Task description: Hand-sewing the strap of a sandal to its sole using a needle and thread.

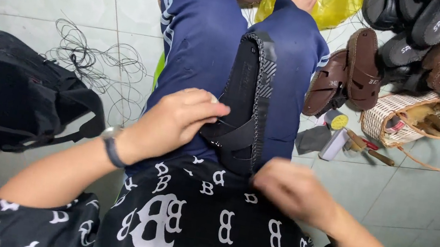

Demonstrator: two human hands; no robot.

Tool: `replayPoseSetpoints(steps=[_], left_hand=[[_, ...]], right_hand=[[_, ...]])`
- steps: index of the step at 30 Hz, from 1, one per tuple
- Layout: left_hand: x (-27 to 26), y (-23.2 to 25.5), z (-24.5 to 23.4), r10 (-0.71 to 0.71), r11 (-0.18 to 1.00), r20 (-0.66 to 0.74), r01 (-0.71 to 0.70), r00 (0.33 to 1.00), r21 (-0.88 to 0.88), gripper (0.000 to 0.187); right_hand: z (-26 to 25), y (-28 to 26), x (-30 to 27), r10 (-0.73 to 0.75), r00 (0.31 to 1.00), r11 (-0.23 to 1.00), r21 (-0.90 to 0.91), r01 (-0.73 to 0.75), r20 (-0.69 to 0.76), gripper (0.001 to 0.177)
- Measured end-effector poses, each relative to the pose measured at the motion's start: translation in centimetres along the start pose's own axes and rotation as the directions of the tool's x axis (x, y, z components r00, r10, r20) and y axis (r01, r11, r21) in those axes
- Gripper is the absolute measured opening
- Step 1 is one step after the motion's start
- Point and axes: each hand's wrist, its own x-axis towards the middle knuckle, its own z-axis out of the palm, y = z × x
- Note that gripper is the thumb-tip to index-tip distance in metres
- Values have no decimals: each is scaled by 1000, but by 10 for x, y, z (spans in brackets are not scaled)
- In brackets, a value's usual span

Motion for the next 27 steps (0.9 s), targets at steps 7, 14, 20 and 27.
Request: replayPoseSetpoints(steps=[7,14,20,27], left_hand=[[-15,-2,-26,61,977,112,-82,992,195,28],[-77,-87,-123,-128,210,-288,310,949,927,38],[-15,-3,-5,192,670,104,-207,976,713,11],[22,22,-33,86,855,158,9,984,-519,30]], right_hand=[[6,33,-29,160,780,881,-268,-389,-605,15],[-60,42,-182,-583,500,697,-710,-97,-640,15],[-33,-6,-24,-163,813,864,-478,-155,-558,38],[-52,-5,-10,-9,941,844,-508,-174,-337,10]])
